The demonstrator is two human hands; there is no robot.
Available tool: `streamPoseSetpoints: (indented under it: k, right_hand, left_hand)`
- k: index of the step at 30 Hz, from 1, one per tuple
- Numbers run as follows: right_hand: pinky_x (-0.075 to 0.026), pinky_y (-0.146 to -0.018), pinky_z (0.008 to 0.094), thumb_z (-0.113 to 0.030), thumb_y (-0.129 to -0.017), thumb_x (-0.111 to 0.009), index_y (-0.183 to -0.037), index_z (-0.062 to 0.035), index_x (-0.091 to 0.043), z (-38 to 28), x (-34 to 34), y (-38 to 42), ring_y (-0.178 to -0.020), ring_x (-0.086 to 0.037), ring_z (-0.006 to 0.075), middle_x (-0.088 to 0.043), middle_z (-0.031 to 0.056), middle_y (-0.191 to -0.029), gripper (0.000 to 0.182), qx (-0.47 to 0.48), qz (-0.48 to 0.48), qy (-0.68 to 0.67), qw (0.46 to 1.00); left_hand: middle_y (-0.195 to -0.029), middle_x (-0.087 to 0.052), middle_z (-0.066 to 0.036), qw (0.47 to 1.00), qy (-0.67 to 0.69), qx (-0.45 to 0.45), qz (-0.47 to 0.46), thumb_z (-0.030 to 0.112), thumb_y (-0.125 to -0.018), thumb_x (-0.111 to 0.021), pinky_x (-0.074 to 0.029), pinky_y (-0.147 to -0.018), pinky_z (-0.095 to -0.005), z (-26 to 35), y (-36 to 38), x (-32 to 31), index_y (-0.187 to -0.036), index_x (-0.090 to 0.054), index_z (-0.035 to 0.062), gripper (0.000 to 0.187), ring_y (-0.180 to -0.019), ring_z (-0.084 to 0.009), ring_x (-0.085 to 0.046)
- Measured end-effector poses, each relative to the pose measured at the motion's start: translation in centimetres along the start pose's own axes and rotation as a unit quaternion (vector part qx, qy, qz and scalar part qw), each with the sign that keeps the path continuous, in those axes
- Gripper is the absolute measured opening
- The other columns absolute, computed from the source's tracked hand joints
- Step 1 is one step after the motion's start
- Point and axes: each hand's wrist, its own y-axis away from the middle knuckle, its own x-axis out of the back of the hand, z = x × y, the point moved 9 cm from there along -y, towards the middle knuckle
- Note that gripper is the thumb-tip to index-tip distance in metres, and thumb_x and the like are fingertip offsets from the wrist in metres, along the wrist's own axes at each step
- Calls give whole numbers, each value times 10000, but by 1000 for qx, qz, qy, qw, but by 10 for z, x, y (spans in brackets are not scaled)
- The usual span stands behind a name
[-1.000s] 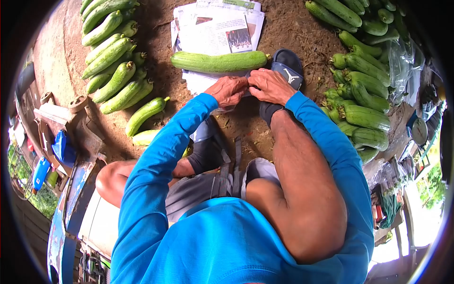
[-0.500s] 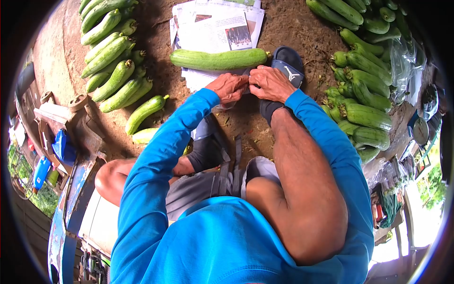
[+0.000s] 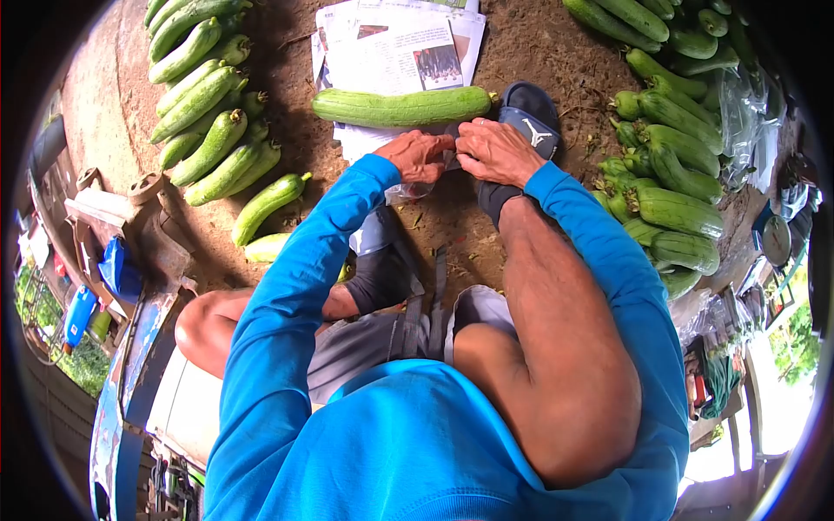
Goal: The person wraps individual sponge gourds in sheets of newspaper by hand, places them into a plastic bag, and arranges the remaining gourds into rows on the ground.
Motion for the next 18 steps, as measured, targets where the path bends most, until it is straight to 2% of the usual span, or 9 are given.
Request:
streamPoseSetpoints:
  k: [2, 6, 8, 9, 12, 14, 15, 17, 18]
  right_hand:
    - [-553, -787, 454, -190, -805, -639, -816, -49, -670, 1, -6, 0, -956, -627, 295, -601, 96, -964, 145, 0, -41, 8, 999]
    - [-551, -788, 462, -180, -800, -647, -805, -49, -671, -1, -5, 3, -980, -614, 304, -592, 99, -1011, 133, 12, -32, 22, 999]
    - [-551, -799, 470, -205, -794, -664, -789, -45, -666, 0, -16, 5, -1022, -598, 307, -588, 87, -1047, 160, 10, -76, 70, 995]
    - [-551, -799, 470, -205, -794, -664, -789, -45, -666, 0, -17, 6, -1022, -598, 307, -588, 87, -1047, 160, 10, -76, 69, 995]
    - [-525, -792, 483, -216, -778, -674, -785, -74, -672, 3, -25, 9, -1043, -589, 314, -594, 63, -1081, 142, 9, -95, 84, 992]
    - [-468, -782, 488, -217, -762, -675, -761, -116, -677, 6, -39, 13, -1077, -572, 318, -597, 48, -1123, 101, 26, -107, 115, 987]
    - [-468, -782, 488, -217, -762, -675, -761, -116, -677, 8, -46, 15, -1077, -572, 318, -597, 48, -1123, 101, 23, -107, 114, 987]
    - [-418, -784, 473, -219, -741, -676, -724, -143, -671, 5, -43, 17, -1074, -563, 320, -597, 43, -1132, 78, 63, -35, 154, 985]
    - [-418, -784, 473, -219, -741, -676, -724, -143, -671, 7, -44, 17, -1074, -563, 320, -597, 43, -1132, 78, 61, -35, 154, 985]
  left_hand:
    - [-885, -721, -189, 999, 10, 2, -42, 148, -853, -576, -554, -715, -448, 10, 2, 0, -1317, -580, 69, 470, -775, -385, -696]
    - [-826, -722, -150, 997, 22, 28, -66, 121, -834, -581, -552, -680, -444, 10, 0, 0, -1260, -609, 77, 429, -734, -368, -696]
    - [-795, -717, -136, 995, -55, 35, -75, 130, -805, -608, -552, -676, -450, 5, -3, -5, -1167, -634, 73, 368, -738, -354, -700]
    - [-795, -717, -136, 995, -55, 35, -76, 130, -805, -608, -552, -676, -450, 5, -4, -6, -1167, -634, 73, 368, -738, -354, -700]
    - [-820, -713, -141, 988, -131, -15, -84, 159, -760, -652, -549, -672, -473, 5, -1, -14, -1087, -642, 77, 338, -762, -364, -698]
    - [-873, -708, -150, 981, -168, -91, 14, 192, -717, -693, -545, -670, -495, 3, 5, -14, -1080, -630, 96, 381, -795, -391, -690]
    - [-873, -708, -150, 982, -167, -93, 12, 192, -717, -693, -545, -670, -495, 9, 5, -11, -1080, -630, 96, 381, -795, -391, -690]
    - [-900, -695, -153, 980, -177, 9, -85, 231, -704, -731, -541, -677, -497, -1, 0, -15, -1121, -612, 119, 448, -816, -406, -675]
    - [-900, -695, -153, 980, -177, 8, -86, 231, -704, -731, -541, -677, -497, 2, 1, -14, -1121, -612, 119, 448, -816, -406, -675]
